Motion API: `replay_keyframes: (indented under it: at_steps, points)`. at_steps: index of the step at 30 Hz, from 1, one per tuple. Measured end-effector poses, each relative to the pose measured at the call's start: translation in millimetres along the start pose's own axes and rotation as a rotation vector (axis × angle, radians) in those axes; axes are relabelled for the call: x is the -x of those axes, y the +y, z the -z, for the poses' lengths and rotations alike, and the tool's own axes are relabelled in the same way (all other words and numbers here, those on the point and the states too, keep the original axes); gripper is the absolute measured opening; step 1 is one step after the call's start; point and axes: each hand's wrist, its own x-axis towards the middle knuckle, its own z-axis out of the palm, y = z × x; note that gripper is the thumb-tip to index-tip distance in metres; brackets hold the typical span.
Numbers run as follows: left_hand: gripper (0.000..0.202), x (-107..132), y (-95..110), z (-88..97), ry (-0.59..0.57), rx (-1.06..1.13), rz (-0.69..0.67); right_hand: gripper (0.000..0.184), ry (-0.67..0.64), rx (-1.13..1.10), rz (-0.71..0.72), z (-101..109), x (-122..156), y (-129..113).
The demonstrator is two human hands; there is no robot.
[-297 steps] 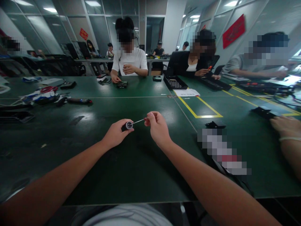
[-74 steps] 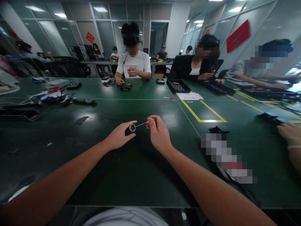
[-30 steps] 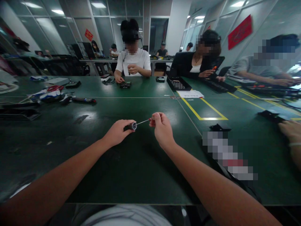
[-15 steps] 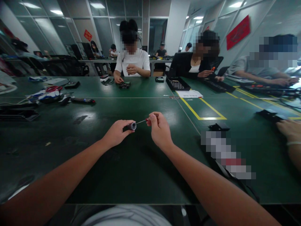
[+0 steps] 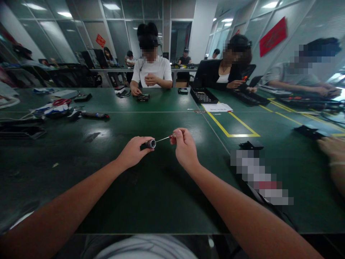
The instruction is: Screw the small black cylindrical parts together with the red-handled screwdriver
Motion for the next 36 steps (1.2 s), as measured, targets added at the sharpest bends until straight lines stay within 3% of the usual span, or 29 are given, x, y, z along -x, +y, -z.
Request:
replay_keyframes:
  at_steps: [8,13,36]
  points:
    - [0.032,-1.0,-0.7,0.8,0.043,0.001,0.033,0.019,-0.160,0.106,0.042,-0.7,3.7,-10.4]
    - [0.033,-1.5,-1.0,2.9,0.067,-0.006,0.048,0.016,-0.122,0.193,0.066,-2.5,7.3,-14.9]
    - [0.028,-0.9,0.3,2.1,0.113,-0.016,0.039,0.018,-0.123,0.150,0.081,-3.3,9.1,-10.8]
